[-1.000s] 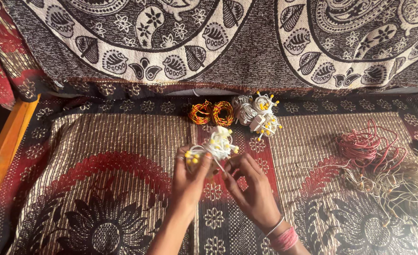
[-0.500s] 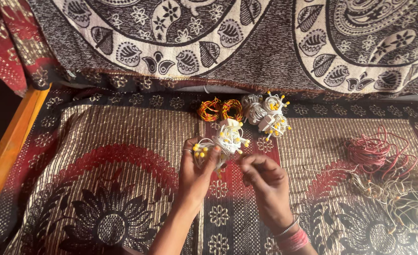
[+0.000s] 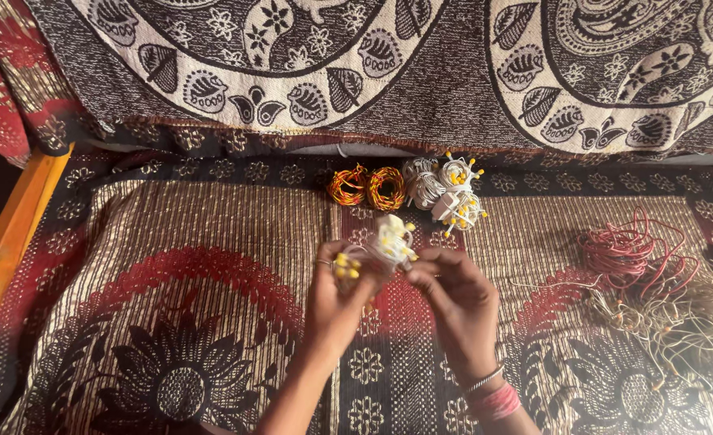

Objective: The person sits on a patterned rug and wraps a pink wire around their left hand to form a neat coil. They then place the finished coil on the rug next to other completed wire bundles.

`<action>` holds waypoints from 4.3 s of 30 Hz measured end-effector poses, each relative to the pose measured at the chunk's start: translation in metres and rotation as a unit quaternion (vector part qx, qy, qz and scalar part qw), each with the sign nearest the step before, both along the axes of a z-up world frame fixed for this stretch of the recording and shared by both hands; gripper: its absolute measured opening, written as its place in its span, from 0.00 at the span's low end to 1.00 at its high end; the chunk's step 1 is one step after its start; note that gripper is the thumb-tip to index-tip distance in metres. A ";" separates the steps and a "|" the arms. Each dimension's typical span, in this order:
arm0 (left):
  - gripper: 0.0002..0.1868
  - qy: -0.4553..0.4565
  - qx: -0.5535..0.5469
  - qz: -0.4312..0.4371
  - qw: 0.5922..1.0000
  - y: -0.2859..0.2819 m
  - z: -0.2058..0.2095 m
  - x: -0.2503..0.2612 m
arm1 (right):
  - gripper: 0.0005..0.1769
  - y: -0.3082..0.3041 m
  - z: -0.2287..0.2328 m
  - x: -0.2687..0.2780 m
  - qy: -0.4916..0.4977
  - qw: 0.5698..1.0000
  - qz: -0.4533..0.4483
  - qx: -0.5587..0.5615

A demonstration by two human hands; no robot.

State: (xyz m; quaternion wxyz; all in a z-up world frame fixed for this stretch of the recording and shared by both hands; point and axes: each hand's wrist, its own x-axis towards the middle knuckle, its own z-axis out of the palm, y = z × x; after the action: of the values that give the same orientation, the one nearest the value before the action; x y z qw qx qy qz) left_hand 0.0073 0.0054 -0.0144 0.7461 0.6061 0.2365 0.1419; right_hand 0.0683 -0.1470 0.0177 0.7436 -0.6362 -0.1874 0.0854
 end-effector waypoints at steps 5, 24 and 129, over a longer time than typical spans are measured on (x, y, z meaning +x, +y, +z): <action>0.21 -0.114 0.050 -0.018 0.992 -0.017 -0.011 -0.003 | 0.08 0.000 -0.004 0.008 -0.002 0.999 -0.038 -0.009; 0.23 -0.130 -0.040 0.032 0.990 -0.016 0.002 -0.004 | 0.13 0.013 0.025 -0.013 -0.274 0.918 -0.105 -0.266; 0.32 -0.040 0.387 -0.079 0.918 0.013 0.020 -0.016 | 0.18 -0.079 0.056 -0.022 -0.249 0.888 0.088 -0.376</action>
State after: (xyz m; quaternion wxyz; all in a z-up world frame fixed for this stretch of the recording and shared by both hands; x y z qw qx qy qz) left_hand -0.0083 0.0187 0.0054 0.4711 0.8578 0.0842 0.1874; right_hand 0.0462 -0.2262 0.0736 0.3667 -0.8497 -0.3751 0.0536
